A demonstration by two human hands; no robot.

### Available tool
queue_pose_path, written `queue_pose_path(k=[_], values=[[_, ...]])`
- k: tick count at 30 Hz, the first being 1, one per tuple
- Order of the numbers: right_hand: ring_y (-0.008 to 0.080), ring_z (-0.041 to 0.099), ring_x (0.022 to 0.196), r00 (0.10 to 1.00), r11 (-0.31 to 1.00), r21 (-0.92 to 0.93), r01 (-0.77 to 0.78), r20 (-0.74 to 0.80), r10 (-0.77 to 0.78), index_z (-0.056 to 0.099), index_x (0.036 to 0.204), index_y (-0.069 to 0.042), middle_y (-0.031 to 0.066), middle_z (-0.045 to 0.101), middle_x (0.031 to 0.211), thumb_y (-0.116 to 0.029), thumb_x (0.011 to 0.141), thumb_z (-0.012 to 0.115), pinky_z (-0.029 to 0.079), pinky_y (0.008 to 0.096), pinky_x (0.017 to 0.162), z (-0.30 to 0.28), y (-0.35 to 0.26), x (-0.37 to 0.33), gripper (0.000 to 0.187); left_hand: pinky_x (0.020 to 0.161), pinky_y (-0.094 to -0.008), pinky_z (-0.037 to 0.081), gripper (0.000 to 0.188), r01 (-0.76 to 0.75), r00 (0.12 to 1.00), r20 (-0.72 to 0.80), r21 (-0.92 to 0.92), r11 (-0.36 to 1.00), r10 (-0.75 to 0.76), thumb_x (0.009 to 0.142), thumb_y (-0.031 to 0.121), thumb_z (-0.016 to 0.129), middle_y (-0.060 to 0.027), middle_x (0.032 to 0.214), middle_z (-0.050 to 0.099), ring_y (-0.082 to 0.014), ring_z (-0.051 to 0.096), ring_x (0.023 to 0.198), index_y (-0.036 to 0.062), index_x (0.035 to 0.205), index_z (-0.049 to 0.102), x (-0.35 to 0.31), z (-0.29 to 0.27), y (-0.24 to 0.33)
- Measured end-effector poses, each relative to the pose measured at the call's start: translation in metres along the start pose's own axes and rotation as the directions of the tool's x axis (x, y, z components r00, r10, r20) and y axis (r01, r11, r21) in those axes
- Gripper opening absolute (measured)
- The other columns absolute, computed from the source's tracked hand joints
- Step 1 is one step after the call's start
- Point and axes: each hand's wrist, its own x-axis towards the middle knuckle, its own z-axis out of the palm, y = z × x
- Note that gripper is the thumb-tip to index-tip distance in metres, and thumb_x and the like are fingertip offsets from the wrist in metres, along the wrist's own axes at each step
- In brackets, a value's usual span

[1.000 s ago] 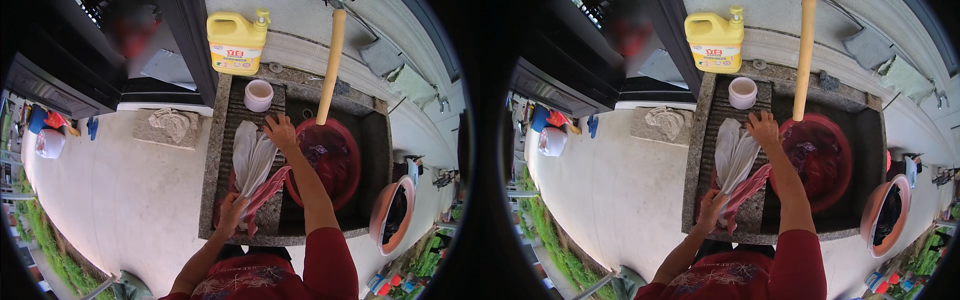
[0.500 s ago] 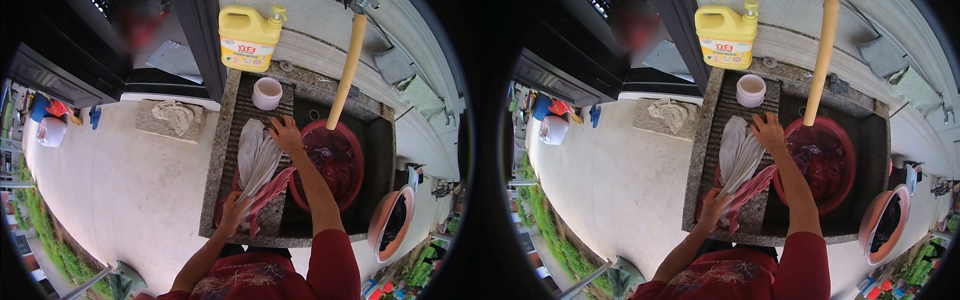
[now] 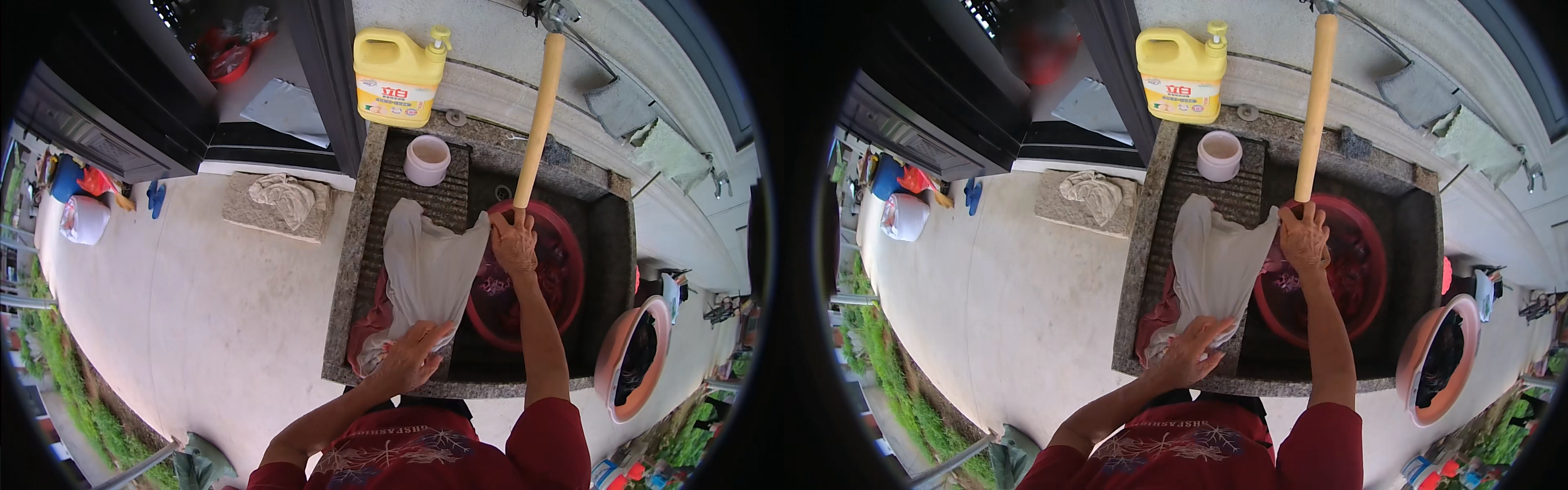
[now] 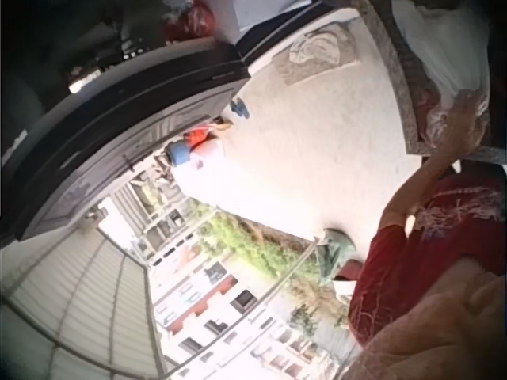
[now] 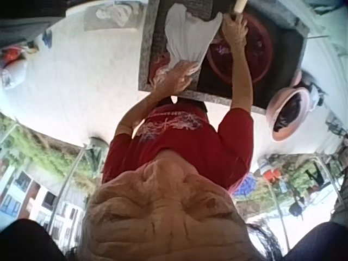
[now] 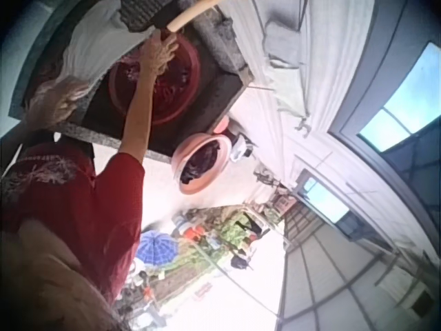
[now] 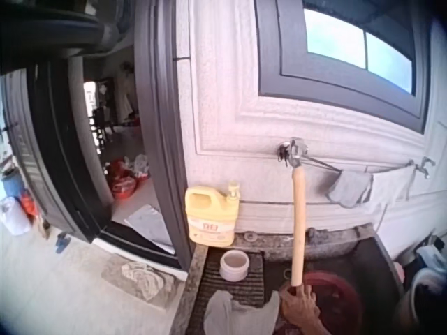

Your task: The person hand-washes clothes in an outdoor concrete sink. They scrub a white cloth on a washboard, rinse it in a red basin, and wring it out. They then scrub a patterned cloth on the washboard using a brush and rinse it in the basin.

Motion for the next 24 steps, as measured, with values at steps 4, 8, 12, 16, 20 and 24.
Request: queue_pose_path(k=[4, 8, 12, 16, 20, 24], values=[[0.0366, 0.052, 0.097, 0.993, 0.981, 0.165, -0.098, 0.087, 0.084, 0.054, 0.119, -0.017, 0.0122, 0.05, 0.114, -0.017, 0.077, 0.064, 0.048, 0.0483, 0.072, -0.019, 0.022, -0.018, 0.043, 0.091, -0.0439, 0.039, 0.068, -0.075, 0.983, 0.179, 0.241, 0.968, 0.031, 0.071, 0.022, 0.075, -0.0119, 0.121, 0.049, -0.0311, 0.048, 0.112, 0.0089, 0.131, 0.045, -0.009, 0.024, -0.011], [0.0403, 0.045, 0.11, 0.958, 0.848, 0.497, 0.184, 0.101, -0.267, 0.047, 0.129, -0.012, 0.0186, 0.041, 0.129, -0.009, 0.072, 0.07, 0.039, 0.0471, 0.092, -0.006, -0.058, -0.049, 0.062, 0.097, -0.0525, 0.029, 0.071, -0.06, 0.969, 0.238, 0.5, 0.864, -0.071, 0.073, 0.036, 0.072, -0.0093, 0.137, 0.039, -0.0296, 0.032, 0.129, 0.0144, 0.134, 0.043, -0.017, 0.028, -0.023], [0.0292, 0.05, 0.099, 0.794, 0.79, 0.102, 0.605, 0.003, -0.608, 0.058, 0.116, -0.024, 0.0118, 0.047, 0.114, -0.031, 0.078, 0.066, 0.041, 0.0469, 0.085, 0.048, -0.1, -0.097, 0.04, 0.1, -0.0561, 0.026, 0.071, -0.048, 0.926, 0.34, 0.534, 0.844, -0.162, 0.075, 0.034, 0.069, -0.0096, 0.145, 0.033, -0.0296, 0.023, 0.137, 0.0209, 0.138, 0.039, -0.027, 0.028, -0.033], [0.029, 0.055, 0.088, 0.965, 0.966, 0.069, 0.25, 0.069, -0.254, 0.057, 0.116, -0.021, 0.0115, 0.05, 0.101, -0.041, 0.079, 0.065, 0.046, 0.0459, 0.07, 0.086, -0.046, 0.015, 0.043, 0.101, -0.0576, 0.023, 0.07, -0.067, 0.936, 0.33, 0.511, 0.857, -0.123, 0.076, 0.032, 0.069, -0.0079, 0.148, 0.03, -0.0289, 0.02, 0.139, 0.021, 0.138, 0.039, -0.023, 0.033, -0.025], [0.0288, 0.055, 0.084, 0.99, 0.99, 0.033, 0.134, 0.03, -0.135, 0.053, 0.115, -0.015, 0.0111, 0.049, 0.094, -0.044, 0.077, 0.066, 0.046, 0.0452, 0.065, 0.102, -0.051, 0.025, 0.05, 0.102, -0.0591, 0.022, 0.069, -0.053, 0.942, 0.315, 0.475, 0.879, -0.113, 0.077, 0.031, 0.068, -0.0067, 0.148, 0.03, -0.0289, 0.019, 0.139, 0.0209, 0.139, 0.039, -0.019, 0.031, -0.027], [0.0243, 0.05, 0.078, 0.732, 0.726, 0.238, 0.645, 0.079, -0.676, 0.051, 0.111, -0.016, 0.0066, 0.044, 0.086, -0.045, 0.07, 0.073, 0.039, 0.0405, 0.064, 0.036, -0.113, -0.055, 0.056, 0.103, -0.0577, 0.023, 0.069, -0.027, 0.94, 0.311, 0.48, 0.877, -0.141, 0.079, 0.029, 0.066, -0.0081, 0.149, 0.028, -0.0285, 0.02, 0.139, 0.0214, 0.141, 0.036, -0.025, 0.019, -0.034]])
